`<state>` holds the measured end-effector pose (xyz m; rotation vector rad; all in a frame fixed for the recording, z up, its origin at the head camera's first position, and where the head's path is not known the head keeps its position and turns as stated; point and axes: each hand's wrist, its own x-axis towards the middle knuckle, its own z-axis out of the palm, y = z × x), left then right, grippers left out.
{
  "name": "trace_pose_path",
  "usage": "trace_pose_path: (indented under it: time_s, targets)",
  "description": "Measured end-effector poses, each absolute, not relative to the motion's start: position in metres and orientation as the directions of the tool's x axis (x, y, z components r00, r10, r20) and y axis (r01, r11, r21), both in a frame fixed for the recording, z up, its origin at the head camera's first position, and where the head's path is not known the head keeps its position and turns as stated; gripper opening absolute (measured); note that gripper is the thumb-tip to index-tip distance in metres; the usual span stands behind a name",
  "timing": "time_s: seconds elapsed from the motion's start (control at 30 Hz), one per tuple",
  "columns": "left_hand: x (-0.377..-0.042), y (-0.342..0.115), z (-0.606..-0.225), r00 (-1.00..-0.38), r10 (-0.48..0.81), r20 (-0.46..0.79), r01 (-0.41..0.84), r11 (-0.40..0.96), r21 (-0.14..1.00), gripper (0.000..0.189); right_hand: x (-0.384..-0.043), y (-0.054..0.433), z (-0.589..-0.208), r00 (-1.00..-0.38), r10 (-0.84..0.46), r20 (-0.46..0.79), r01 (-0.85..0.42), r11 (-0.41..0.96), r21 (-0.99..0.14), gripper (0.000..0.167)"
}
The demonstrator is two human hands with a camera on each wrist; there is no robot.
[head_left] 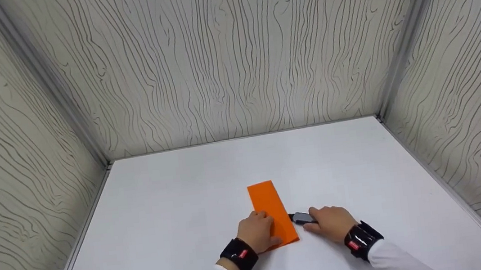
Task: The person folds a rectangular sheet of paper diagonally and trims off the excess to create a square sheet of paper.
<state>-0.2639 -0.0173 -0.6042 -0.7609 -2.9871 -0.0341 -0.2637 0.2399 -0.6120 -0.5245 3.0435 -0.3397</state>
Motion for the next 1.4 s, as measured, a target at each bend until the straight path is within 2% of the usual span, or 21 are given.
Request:
trace_pose_path:
  time_s: [0.4, 0.6, 0.8, 1.03, 1.4]
  targets:
    - [-0.264, -0.014, -0.596, -0.887, 0.461, 0.017, 0.461, 0.884, 0.08, 0.047, -0.246, 0.236, -0.613, -0.937, -0.348, -0.033, -0.333, 0.917, -0.218, 0.036]
    - [-0.267, -0.014, -0.598, -0.896, 0.444, -0.017, 0.443, 0.896, 0.037, 0.059, -0.246, 0.235, -0.614, -0.937, -0.348, -0.033, -0.334, 0.919, -0.211, 0.04]
    - [-0.266, -0.012, -0.596, -0.897, 0.441, -0.02, 0.44, 0.897, 0.042, 0.055, -0.247, 0.24, -0.614, -0.938, -0.347, -0.025, -0.336, 0.921, -0.197, 0.036]
    - [-0.265, -0.012, -0.591, -0.897, 0.441, -0.015, 0.44, 0.897, 0.026, 0.053, -0.251, 0.241, -0.615, -0.923, -0.385, 0.013, -0.38, 0.904, -0.195, 0.04]
    - [-0.265, -0.011, -0.595, -0.891, 0.453, -0.01, 0.452, 0.891, 0.032, 0.052, -0.254, 0.24, -0.613, -0.934, -0.357, -0.014, -0.346, 0.912, -0.221, 0.036]
